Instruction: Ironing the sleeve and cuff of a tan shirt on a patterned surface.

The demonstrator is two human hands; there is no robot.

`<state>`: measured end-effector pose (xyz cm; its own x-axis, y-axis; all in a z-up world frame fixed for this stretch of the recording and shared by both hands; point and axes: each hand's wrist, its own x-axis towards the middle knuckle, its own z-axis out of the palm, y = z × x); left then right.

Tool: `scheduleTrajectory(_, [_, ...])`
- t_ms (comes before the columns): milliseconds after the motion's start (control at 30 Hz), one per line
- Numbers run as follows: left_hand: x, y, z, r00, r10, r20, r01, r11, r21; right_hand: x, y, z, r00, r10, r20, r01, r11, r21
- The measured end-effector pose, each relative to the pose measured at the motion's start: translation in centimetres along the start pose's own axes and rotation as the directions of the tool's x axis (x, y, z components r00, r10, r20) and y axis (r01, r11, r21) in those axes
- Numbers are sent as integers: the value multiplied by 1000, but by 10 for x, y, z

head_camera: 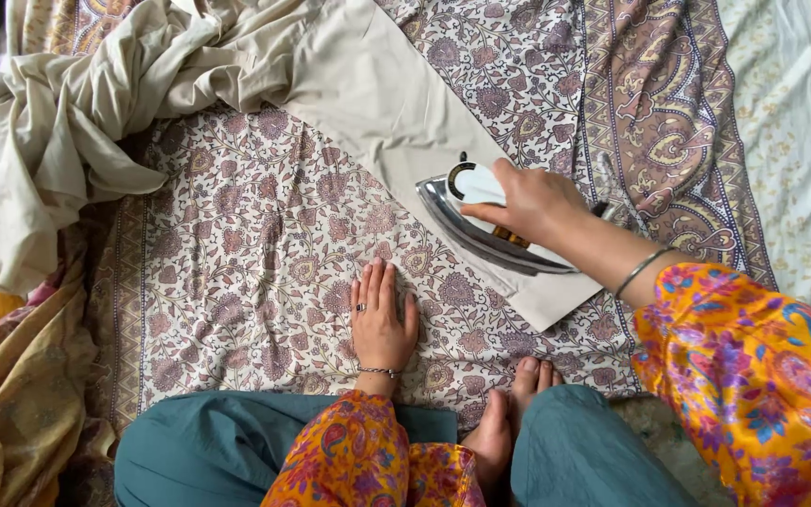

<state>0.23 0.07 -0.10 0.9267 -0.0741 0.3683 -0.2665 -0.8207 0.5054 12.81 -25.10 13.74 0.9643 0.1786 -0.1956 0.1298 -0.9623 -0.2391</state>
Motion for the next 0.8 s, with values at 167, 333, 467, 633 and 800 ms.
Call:
scheduleTrajectory(167, [-1, 1, -1, 1000, -9, -10, 9, 1000, -16, -12, 37, -3, 986, 115, -121, -117, 993, -12])
scheduleTrajectory(333, [-2, 0, -2, 1000, 3, -12, -3, 1000, -8, -5, 59, -13, 969, 207, -138, -211, 977, -21])
scheduleTrajectory(467, [0, 3, -1, 1000, -8, -5, 8, 1000, -16, 11, 96, -16, 994, 54, -91, -56, 998, -19])
scheduleTrajectory(633, [3, 4, -2, 1000, -4, -6, 4, 1000, -24, 16, 93, -12, 985, 9, 173, -11, 1000, 13])
scheduleTrajectory(800, [2, 2, -2, 1000, -30, 2, 30, 999, -36, -1, 39, -29, 929, -72, 362, 94, 995, -45])
